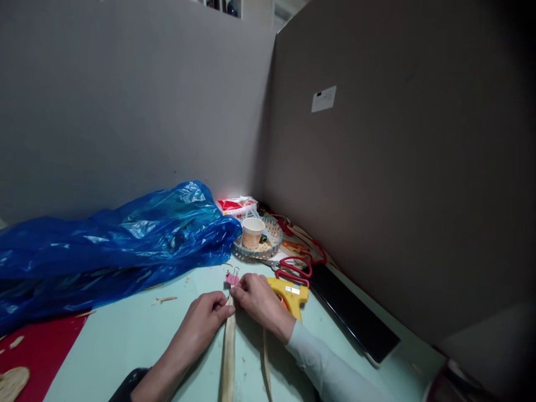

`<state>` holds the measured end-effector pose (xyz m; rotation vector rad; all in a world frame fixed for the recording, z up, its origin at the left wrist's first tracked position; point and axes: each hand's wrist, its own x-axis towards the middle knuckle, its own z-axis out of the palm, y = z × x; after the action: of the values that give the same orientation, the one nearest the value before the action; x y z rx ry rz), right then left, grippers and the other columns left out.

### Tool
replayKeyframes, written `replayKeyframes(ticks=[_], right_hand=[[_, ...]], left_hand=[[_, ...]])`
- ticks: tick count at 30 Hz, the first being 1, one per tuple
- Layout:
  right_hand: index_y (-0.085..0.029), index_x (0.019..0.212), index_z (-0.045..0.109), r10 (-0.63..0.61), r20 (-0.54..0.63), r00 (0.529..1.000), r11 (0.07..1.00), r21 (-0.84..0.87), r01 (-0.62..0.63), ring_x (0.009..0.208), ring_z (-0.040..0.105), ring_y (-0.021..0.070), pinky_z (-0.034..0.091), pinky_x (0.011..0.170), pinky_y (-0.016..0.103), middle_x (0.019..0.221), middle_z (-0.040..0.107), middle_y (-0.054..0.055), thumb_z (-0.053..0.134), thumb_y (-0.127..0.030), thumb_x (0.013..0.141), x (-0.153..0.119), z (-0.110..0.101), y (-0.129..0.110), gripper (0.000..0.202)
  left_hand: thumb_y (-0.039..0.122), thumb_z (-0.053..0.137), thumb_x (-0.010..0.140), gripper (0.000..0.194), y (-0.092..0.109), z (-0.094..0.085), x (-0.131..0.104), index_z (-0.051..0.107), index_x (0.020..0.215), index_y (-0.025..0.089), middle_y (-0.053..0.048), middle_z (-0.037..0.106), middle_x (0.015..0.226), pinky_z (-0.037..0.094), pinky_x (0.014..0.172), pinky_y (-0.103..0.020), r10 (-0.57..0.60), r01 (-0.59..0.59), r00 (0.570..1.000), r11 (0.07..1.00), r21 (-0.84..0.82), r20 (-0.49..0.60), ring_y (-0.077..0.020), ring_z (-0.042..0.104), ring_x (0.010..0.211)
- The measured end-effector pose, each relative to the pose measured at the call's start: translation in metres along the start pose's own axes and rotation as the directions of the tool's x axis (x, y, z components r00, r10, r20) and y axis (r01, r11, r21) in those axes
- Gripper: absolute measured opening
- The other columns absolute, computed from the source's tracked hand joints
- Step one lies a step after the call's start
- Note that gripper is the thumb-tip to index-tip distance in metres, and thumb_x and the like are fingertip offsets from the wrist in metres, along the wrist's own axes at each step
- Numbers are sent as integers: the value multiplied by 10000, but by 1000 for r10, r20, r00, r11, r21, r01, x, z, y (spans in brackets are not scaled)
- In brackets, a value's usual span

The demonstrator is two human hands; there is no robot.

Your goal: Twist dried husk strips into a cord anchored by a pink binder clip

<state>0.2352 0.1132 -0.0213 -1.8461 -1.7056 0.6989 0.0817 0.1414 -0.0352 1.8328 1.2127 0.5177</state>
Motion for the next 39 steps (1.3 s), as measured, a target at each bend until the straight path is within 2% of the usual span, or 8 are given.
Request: replayKeyframes(ticks=[4, 9, 14, 22, 26, 29, 35, 39], right_hand=[[-147, 649, 604, 1, 36, 999, 1000, -14, -1, 674, 529, 168, 294, 600, 263, 664, 632, 58, 527, -267, 850, 2, -3, -1, 247], [-120, 767, 640, -9, -14, 1000, 997, -76, 8, 784, 531, 206, 284, 640, 283, 784, 654, 105, 515, -230, 853, -2, -1, -4, 187], [-107, 794, 657, -11, -41, 999, 997, -79, 8, 757, 525, 199, 267, 619, 287, 793, 659, 119, 499, -176, 840, -4, 0, -6, 178], [-132, 679, 654, -21, 30, 999, 997, 81, 19, 599, 518, 120, 303, 547, 219, 636, 644, 30, 540, -184, 790, 2, -5, -2, 168], [-125, 691, 661, -9, 4, 1000, 996, 88, 9, 640, 543, 149, 310, 558, 236, 685, 676, 65, 541, -134, 748, 1, -4, -2, 133], [-136, 658, 649, -8, 31, 999, 994, 110, 5, 606, 557, 143, 324, 553, 228, 632, 670, 51, 512, -111, 750, 1, -5, -4, 167], [-139, 700, 656, 26, 6, 1000, 996, 88, -27, 657, 552, 154, 295, 553, 238, 704, 680, 60, 568, -208, 794, 1, -7, -3, 146], [-148, 719, 659, 4, 20, 1000, 998, 66, -6, 652, 557, 150, 285, 547, 237, 696, 676, 51, 544, -231, 821, 0, -9, -2, 175]], left_hand=[[400, 480, 733, 251, 1, -8, -2, 489, 564, 214, 41, 422, 533, 270, 561, -268, -1, 1, 1000, 999, 47, 9, -167, 400, 569], [361, 441, 765, 266, 10, -14, -5, 517, 555, 217, 15, 469, 516, 290, 572, -281, -5, 8, 1000, 992, 122, -30, -192, 448, 567], [289, 402, 823, 239, 33, 5, -17, 497, 613, 224, -75, 609, 686, 323, 675, -340, 43, -21, 996, 969, 246, -84, -264, 545, 706], [172, 294, 883, 336, 41, 28, -30, 625, 936, 149, -187, 678, 955, 378, 744, -388, 70, -74, 997, 880, 469, 26, -323, 633, 847], [282, 426, 838, 264, 36, 8, -21, 587, 642, 210, -101, 665, 764, 384, 706, -347, 72, -64, 997, 958, 279, -19, -286, 616, 774], [357, 479, 784, 229, 31, -5, -9, 559, 625, 214, -20, 595, 603, 386, 588, -306, -10, 18, 997, 993, 114, -78, -212, 571, 545], [399, 519, 626, 258, 24, 0, 10, 589, 734, 175, 32, 524, 518, 291, 415, -244, -92, 102, 989, 992, -76, 118, -121, 410, 383], [362, 554, 558, 265, 22, -1, 16, 578, 730, 163, 62, 462, 499, 231, 456, -232, -91, 108, 983, 989, -103, 161, -94, 306, 434]])
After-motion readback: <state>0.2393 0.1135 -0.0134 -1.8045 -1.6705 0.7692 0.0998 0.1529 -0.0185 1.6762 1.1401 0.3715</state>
